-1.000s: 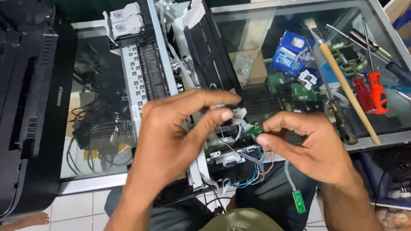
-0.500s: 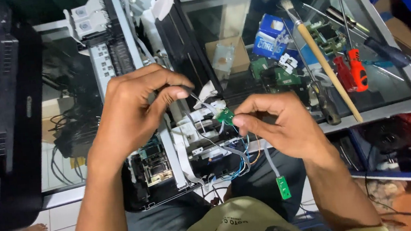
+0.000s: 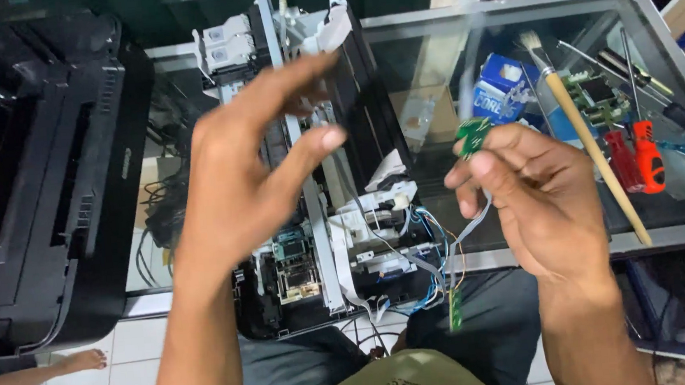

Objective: The person works on the internal mechanism of a disassembled printer, using a white cloth to wipe components and a screwdriver to adjust parts. They handle wires and a small green circuit board, placing the board onto the printer's internal assembly.

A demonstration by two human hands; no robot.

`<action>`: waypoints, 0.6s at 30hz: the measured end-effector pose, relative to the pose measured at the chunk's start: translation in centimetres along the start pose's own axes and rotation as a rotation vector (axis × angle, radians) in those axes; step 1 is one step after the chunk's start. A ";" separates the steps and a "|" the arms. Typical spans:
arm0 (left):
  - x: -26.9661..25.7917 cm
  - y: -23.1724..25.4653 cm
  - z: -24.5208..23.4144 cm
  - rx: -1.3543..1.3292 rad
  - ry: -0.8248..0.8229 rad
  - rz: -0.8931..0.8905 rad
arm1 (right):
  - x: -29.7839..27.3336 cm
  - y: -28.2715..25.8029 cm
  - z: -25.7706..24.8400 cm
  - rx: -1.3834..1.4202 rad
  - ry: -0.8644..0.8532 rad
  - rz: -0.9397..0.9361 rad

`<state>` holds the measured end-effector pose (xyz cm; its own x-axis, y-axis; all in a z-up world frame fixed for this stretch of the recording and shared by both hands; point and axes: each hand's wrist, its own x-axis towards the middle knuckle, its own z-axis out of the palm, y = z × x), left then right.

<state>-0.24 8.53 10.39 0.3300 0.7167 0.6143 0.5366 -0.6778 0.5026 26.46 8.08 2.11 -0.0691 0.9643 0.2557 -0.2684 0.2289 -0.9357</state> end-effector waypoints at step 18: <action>-9.8 3.6 5.6 -0.019 0.149 -0.254 | 0.9 0.4 4.1 0.120 0.225 -0.064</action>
<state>2.80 -0.04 2.80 0.0683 0.8330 0.5490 0.5724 -0.4834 0.6623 22.35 8.51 2.93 0.1632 0.9567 0.2408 -0.3782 0.2861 -0.8804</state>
